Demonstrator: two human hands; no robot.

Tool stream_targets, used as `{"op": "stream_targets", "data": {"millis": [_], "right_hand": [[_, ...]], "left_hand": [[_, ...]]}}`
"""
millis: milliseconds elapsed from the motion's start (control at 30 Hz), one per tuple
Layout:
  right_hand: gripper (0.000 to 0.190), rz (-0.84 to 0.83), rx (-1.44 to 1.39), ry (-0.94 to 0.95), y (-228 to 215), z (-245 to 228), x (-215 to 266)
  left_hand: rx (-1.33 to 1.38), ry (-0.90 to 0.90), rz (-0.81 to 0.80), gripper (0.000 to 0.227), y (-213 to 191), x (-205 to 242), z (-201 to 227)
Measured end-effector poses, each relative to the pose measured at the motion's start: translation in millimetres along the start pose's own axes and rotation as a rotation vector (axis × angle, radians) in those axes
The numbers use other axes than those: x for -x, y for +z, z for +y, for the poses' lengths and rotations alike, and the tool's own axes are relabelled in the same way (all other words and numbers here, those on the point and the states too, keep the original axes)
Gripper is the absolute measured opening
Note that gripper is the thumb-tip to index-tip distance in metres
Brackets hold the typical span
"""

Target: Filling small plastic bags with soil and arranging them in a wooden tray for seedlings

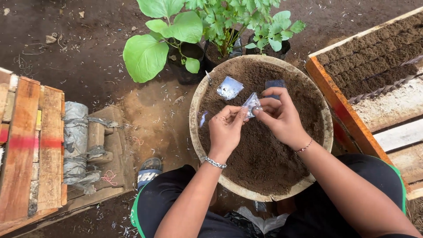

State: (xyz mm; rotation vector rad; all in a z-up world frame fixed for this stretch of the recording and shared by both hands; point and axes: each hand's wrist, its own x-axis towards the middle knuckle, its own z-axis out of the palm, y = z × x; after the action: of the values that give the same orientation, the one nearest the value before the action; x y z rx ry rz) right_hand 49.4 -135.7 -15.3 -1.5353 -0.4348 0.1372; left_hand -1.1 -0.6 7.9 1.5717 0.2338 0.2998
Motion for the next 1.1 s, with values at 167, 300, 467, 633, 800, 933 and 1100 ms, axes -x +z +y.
{"op": "stream_targets", "data": {"millis": [167,300,467,633,800,933,1100], "right_hand": [[0.02,0.023,0.117,-0.064,1,-16,5],[0.01,0.013,0.26,-0.039,-6,-15,3],[0.006,0.049,0.2,-0.043,-8,-24,1],[0.013,0.093,0.046,-0.02,-9,-15,4],[0.013,0.133,-0.078,-0.033,-8,-13,7],[0.013,0.132,-0.092,-0.05,-6,-18,6],[0.013,0.102,0.162,-0.111,-14,11,-5]], "left_hand": [[0.071,0.003,-0.05,0.008,5,6,1],[0.032,0.013,-0.141,0.009,4,10,3],[0.091,0.017,-0.166,0.015,5,10,-1],[0.124,0.005,-0.159,0.019,1,8,1],[0.214,0.056,-0.132,0.011,2,7,-5],[0.208,0.079,-0.114,0.015,3,7,-5],[-0.136,0.176,-0.136,0.028,-12,1,5]]}}
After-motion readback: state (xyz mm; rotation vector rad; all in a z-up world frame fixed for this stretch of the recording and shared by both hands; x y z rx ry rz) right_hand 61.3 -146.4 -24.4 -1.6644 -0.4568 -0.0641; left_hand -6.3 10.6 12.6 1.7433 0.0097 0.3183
